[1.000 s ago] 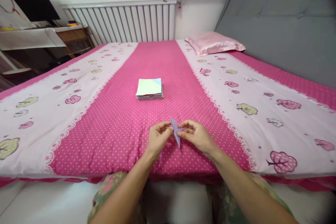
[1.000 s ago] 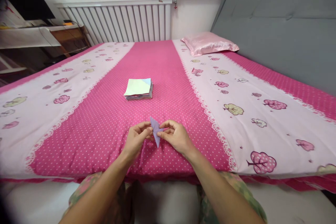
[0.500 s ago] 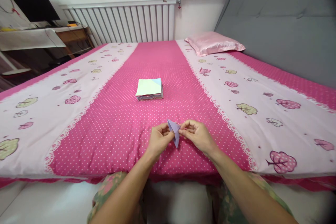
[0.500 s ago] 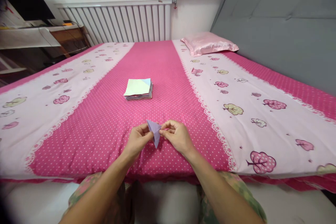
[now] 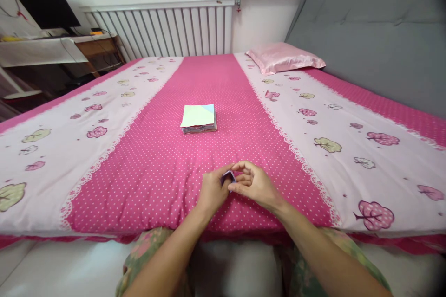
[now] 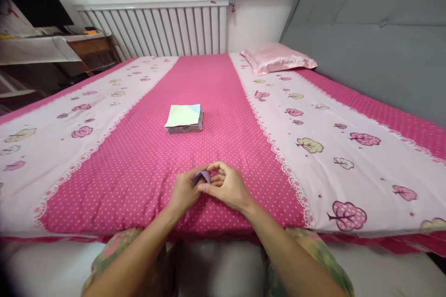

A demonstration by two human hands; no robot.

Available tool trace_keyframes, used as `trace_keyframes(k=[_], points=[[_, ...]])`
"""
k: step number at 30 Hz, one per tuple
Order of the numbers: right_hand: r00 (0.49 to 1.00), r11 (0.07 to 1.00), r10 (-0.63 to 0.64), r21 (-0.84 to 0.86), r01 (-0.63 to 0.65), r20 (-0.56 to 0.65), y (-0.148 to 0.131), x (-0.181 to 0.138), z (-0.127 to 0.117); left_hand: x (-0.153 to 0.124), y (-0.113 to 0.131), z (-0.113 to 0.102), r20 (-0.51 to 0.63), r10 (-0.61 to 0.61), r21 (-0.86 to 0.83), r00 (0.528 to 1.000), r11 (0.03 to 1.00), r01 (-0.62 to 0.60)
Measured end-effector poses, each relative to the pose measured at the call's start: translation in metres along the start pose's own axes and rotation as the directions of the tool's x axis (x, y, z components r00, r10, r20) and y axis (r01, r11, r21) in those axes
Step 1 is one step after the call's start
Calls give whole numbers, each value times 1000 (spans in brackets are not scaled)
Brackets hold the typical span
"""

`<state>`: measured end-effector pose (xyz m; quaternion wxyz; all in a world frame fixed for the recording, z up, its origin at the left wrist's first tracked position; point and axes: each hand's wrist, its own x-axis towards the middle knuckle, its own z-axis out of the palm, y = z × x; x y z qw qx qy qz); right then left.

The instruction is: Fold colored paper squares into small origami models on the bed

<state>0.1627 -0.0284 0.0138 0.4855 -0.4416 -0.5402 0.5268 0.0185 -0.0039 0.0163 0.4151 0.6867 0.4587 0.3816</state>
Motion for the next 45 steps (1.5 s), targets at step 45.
trace_keyframes(k=[45], points=[[974,984,-109,-157,79,-197,-5,4,-10,4,8,1,217,-206,-466,954,837,286]])
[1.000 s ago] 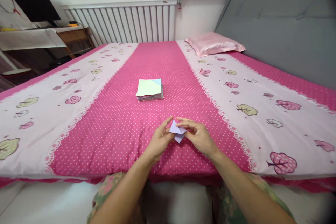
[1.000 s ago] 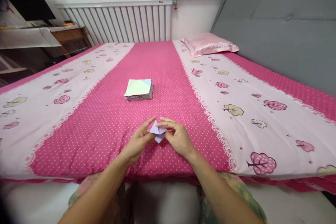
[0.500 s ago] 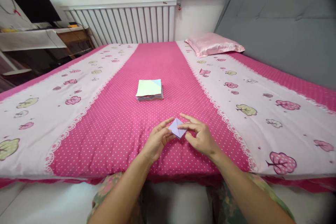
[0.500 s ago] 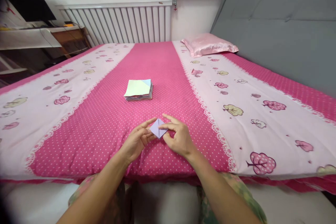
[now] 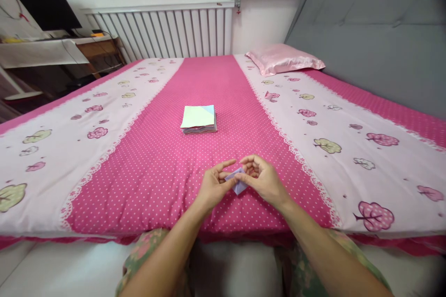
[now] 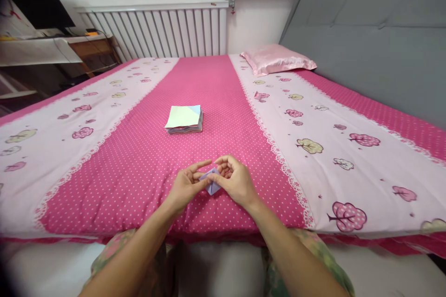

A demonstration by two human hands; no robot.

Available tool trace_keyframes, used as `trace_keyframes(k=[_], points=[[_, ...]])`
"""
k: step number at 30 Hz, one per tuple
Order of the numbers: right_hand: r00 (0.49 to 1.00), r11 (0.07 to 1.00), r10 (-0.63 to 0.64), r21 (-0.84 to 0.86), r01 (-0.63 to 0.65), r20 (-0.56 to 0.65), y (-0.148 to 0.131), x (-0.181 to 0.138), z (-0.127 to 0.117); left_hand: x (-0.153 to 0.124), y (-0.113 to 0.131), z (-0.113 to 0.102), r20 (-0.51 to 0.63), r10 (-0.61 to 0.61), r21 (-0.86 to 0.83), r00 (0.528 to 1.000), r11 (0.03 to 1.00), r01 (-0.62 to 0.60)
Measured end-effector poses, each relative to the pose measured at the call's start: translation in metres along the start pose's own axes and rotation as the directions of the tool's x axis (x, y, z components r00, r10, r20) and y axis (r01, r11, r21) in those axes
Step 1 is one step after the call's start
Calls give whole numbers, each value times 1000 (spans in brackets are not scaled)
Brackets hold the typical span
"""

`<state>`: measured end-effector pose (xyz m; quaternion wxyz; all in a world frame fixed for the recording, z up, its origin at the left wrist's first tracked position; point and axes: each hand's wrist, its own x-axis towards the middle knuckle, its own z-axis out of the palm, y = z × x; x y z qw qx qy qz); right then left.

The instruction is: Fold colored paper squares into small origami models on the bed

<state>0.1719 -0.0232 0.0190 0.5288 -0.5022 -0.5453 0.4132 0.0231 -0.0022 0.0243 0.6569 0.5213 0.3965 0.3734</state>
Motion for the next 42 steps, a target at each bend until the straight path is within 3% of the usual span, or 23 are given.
trace_keyframes(k=[8,20,36,39,42], points=[[990,993,95,63,-102,108,4,0,-3,-1,3,1,51,36,98,998,994,-41],[985,976,169,134,-171,23,-3,1,-2,-1,-9,2,80,-98,199,992,977,80],[976,975,205,103,-197,-70,1,2,-2,-5,-3,8,114,-199,28,973,980,197],[972,969,231,98,-226,-41,4,4,-4,-6,-4,5,132,-241,77,961,970,233],[959,955,285,87,-284,5,12,6,-6,-7,-2,-6,194,-318,227,928,935,273]])
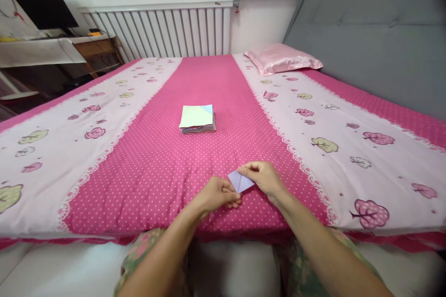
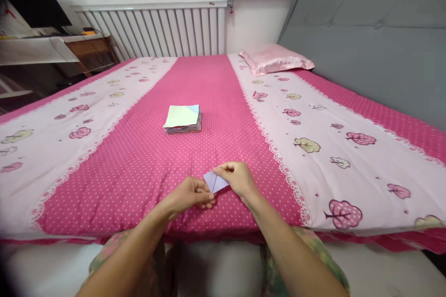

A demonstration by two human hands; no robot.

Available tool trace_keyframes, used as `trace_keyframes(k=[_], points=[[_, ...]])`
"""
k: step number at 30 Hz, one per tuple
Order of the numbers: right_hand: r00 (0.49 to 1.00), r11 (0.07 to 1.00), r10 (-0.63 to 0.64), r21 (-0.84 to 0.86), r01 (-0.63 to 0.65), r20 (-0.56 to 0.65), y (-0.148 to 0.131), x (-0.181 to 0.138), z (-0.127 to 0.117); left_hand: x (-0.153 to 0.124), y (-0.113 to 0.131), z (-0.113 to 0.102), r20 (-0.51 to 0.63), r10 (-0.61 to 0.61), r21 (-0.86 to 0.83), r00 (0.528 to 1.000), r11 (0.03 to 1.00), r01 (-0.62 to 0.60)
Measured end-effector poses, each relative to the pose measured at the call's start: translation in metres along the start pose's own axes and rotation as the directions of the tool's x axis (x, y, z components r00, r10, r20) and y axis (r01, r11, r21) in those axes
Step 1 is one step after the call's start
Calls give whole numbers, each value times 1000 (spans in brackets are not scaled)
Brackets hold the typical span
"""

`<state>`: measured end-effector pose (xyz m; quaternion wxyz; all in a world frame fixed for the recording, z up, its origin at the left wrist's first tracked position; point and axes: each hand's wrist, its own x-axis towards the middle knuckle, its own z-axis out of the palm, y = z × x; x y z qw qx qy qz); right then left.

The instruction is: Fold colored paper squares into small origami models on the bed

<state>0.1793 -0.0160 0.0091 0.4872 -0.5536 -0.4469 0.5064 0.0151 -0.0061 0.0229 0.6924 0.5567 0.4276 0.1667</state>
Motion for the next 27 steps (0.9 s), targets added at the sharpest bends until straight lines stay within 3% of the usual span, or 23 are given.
trace_keyframes(k=[3,6,8,11,16,19,23,27], points=[[999,997,26,-77,-23,44,8,6,-2,-4,3,-15,-67,23,193,997,981,-10],[996,970,-27,-237,46,81,14,10,-2,-6,7,-22,-208,226,410,952,904,-125],[993,930,-78,-353,104,88,16,11,-1,-5,8,-20,-194,367,535,910,817,-216],[987,871,-143,-464,163,78,16,10,-1,-2,4,-12,-75,462,657,884,690,-305],[978,850,-201,-488,198,48,14,8,-3,1,-3,-5,-1,511,782,859,536,-318],[983,890,-143,-419,180,118,9,6,-9,0,-2,-6,25,499,783,866,529,-328],[939,926,-20,-348,147,343,-3,1,-20,0,0,-8,13,467,780,884,548,-302],[917,928,71,-363,84,393,-12,-4,-25,2,0,-9,12,460,767,888,565,-303]])
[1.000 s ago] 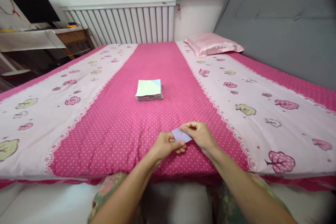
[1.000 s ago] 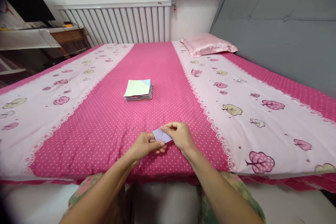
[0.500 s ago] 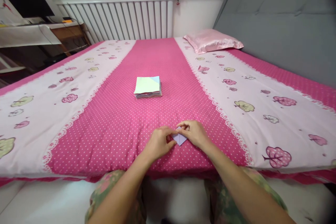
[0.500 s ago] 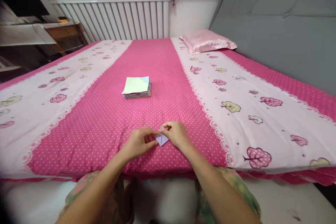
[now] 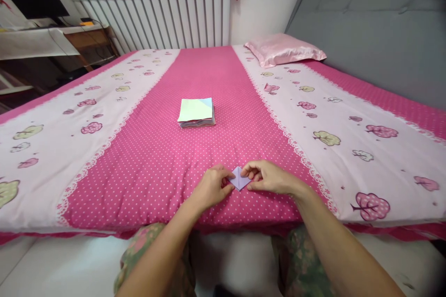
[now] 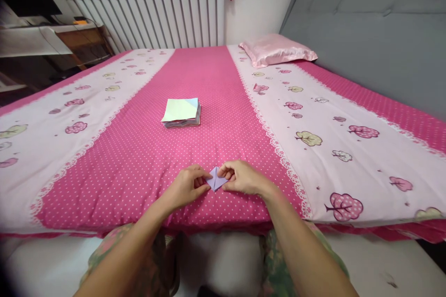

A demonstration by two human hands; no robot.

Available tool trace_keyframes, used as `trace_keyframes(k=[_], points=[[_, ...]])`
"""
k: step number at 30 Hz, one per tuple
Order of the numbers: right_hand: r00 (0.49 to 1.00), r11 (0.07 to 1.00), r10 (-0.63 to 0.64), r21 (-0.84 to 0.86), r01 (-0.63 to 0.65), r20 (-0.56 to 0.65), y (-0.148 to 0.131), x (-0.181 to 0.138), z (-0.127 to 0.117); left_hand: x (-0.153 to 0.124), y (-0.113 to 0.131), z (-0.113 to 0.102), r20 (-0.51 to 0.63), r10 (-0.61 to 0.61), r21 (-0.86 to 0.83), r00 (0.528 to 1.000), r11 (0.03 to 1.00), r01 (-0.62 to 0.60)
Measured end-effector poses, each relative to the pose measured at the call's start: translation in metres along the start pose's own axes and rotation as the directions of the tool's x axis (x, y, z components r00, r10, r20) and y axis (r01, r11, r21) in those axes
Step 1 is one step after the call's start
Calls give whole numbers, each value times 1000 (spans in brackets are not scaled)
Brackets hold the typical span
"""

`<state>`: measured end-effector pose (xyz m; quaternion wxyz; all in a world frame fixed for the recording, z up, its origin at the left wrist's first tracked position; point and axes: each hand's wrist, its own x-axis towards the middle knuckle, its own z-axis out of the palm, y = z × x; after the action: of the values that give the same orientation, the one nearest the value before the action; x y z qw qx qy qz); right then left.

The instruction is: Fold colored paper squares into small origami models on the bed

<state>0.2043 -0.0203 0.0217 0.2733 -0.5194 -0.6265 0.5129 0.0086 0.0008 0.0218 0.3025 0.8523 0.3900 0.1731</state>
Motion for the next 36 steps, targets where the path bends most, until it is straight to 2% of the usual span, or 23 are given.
trace_keyframes(k=[6,12,15,18,22,27,32,36], points=[[1000,1000,6,-2,-6,-23,3,3,3,1,0,-1,7,-14,12,1000,1000,14],[995,987,-80,-144,70,-64,10,5,2,3,0,4,-41,1,51,999,999,1],[992,973,-99,-216,79,-82,10,5,2,4,-1,11,-99,-41,97,994,994,50],[988,972,-67,-233,33,-138,9,5,5,6,-1,17,-173,-122,128,977,981,146],[972,975,-17,-217,-35,-232,9,8,11,8,0,23,-220,-200,77,955,972,221],[944,957,13,-270,-108,-330,10,10,17,8,2,25,-265,-223,84,938,964,253],[929,908,0,-389,-155,-371,10,11,21,8,4,26,-286,-183,134,941,964,228],[910,863,-13,-465,-199,-415,11,12,24,9,4,29,-298,-225,105,928,958,266]])
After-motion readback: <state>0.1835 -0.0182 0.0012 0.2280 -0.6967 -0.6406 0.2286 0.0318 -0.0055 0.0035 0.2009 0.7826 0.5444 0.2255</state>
